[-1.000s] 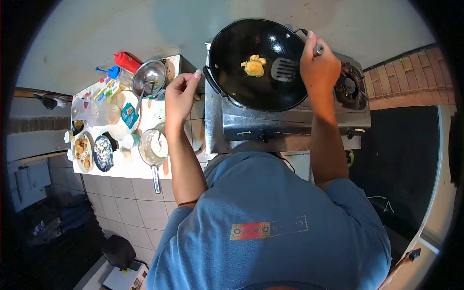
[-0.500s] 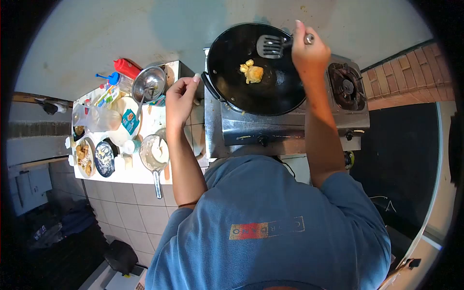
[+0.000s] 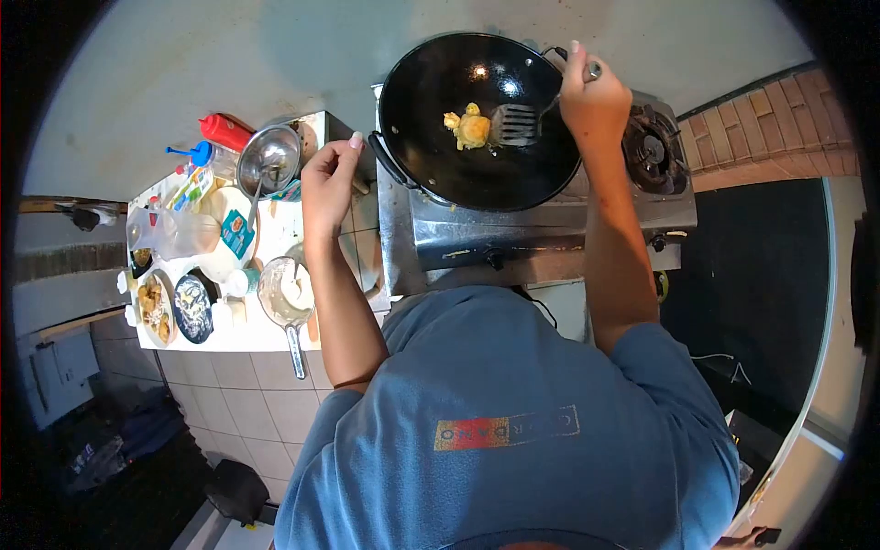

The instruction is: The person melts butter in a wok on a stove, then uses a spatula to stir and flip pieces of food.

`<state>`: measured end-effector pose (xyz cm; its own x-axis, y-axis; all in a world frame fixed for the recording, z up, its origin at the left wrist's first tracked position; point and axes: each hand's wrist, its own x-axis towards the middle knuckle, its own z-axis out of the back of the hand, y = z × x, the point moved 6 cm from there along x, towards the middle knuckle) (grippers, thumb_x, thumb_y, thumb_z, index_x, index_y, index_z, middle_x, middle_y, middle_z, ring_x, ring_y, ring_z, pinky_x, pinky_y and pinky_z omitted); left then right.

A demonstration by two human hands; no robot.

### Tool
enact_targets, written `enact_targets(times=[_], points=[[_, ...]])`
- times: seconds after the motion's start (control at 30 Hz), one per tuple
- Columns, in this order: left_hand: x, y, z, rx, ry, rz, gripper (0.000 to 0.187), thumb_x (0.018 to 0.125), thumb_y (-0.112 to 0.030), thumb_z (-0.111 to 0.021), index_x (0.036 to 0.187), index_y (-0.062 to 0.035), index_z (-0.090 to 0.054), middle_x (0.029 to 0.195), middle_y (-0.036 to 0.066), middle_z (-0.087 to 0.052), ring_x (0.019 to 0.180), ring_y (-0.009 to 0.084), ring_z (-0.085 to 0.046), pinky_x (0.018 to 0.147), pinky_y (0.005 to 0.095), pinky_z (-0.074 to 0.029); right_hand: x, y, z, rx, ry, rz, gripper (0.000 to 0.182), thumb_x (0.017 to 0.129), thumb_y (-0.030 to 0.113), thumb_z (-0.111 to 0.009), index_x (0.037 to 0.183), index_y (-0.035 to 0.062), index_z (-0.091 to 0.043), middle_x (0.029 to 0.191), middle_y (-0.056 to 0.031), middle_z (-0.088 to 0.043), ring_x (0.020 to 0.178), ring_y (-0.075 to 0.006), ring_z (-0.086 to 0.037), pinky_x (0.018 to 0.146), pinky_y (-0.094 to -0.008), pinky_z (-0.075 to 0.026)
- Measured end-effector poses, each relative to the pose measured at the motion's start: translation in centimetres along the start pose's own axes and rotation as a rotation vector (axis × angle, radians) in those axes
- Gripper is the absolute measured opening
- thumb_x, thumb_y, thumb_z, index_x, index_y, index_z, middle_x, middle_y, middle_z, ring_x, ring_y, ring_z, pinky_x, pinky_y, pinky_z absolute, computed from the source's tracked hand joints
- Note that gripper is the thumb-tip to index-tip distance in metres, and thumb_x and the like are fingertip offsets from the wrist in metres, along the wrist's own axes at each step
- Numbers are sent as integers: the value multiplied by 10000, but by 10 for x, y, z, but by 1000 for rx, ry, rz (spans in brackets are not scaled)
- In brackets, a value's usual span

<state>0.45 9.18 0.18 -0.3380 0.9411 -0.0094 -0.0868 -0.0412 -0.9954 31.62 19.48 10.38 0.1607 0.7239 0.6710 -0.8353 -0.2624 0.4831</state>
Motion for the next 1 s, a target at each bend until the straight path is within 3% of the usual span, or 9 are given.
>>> enact_targets(times=[0.07, 0.17, 0.4, 0.5, 0.6, 0.67, 0.8, 0.9, 1.0], points=[[0, 2, 3, 18, -17, 22, 253, 869, -252, -622, 798, -9, -624, 689, -69, -511, 641, 19, -403, 566, 172, -315, 0, 6, 13, 53, -54, -14, 414, 872, 347, -528, 600, 35, -517, 550, -185, -495, 546, -401, -481, 519, -412, -408], [1, 5, 6, 31, 0, 48, 250, 868, -249, -623, 806, -6, -626, 696, -67, -519, 648, 18, -409, 576, 169, -320, -4, 7, 3, -76, -65, 112, 362, 854, 309, -556, 594, 59, -559, 529, -172, -528, 528, -406, -526, 489, -446, -418], [-1, 12, 1, 12, -25, 29, 242, 873, -255, -613, 800, -24, -628, 669, -74, -497, 611, 18, -384, 531, 180, -293, -5, 10, 7, 24, -53, 96, 380, 851, 325, -563, 581, 59, -542, 526, -176, -524, 521, -405, -524, 486, -451, -421], [-2, 18, -1, 14, -9, 69, 248, 873, -262, -612, 793, -28, -626, 668, -73, -495, 605, 19, -381, 524, 183, -292, -5, 12, 6, -106, -16, 107, 387, 853, 329, -557, 578, 59, -526, 532, -178, -523, 535, -412, -525, 493, -455, -423], [-3, 21, -1, -5, -1, 75, 258, 873, -271, -611, 786, -28, -624, 667, -73, -494, 605, 19, -380, 523, 183, -292, -2, 7, 12, 59, -18, -36, 385, 858, 334, -549, 582, 67, -524, 538, -182, -526, 557, -418, -532, 500, -465, -422], [-5, 19, -2, -11, 10, 61, 263, 874, -274, -611, 783, -27, -623, 665, -74, -492, 606, 20, -379, 523, 183, -291, -1, 9, 9, -55, -1, 78, 396, 871, 336, -546, 622, 28, -551, 533, -164, -506, 504, -382, -471, 507, -391, -419], [-2, 18, -2, -7, -23, 45, 262, 874, -267, -612, 775, -24, -616, 664, -71, -493, 613, 23, -381, 534, 185, -302, 2, 28, 14, -27, -7, 129, 403, 873, 340, -542, 612, 33, -559, 523, -163, -504, 495, -375, -474, 497, -382, -417], [-3, 23, -4, -10, 3, 56, 262, 873, -263, -613, 771, -21, -612, 666, -67, -497, 619, 27, -387, 547, 186, -312, 4, 20, 17, 123, 41, -41, 410, 875, 340, -540, 602, 36, -555, 506, -158, -494, 483, -366, -479, 477, -380, -406], [-4, 24, -9, -10, 15, 70, 266, 873, -263, -613, 764, -20, -609, 668, -63, -500, 617, 31, -389, 554, 189, -316, 0, 5, 6, -50, 13, 80, 374, 859, 347, -548, 611, 67, -552, 542, -179, -530, 571, -416, -537, 507, -463, -426]])
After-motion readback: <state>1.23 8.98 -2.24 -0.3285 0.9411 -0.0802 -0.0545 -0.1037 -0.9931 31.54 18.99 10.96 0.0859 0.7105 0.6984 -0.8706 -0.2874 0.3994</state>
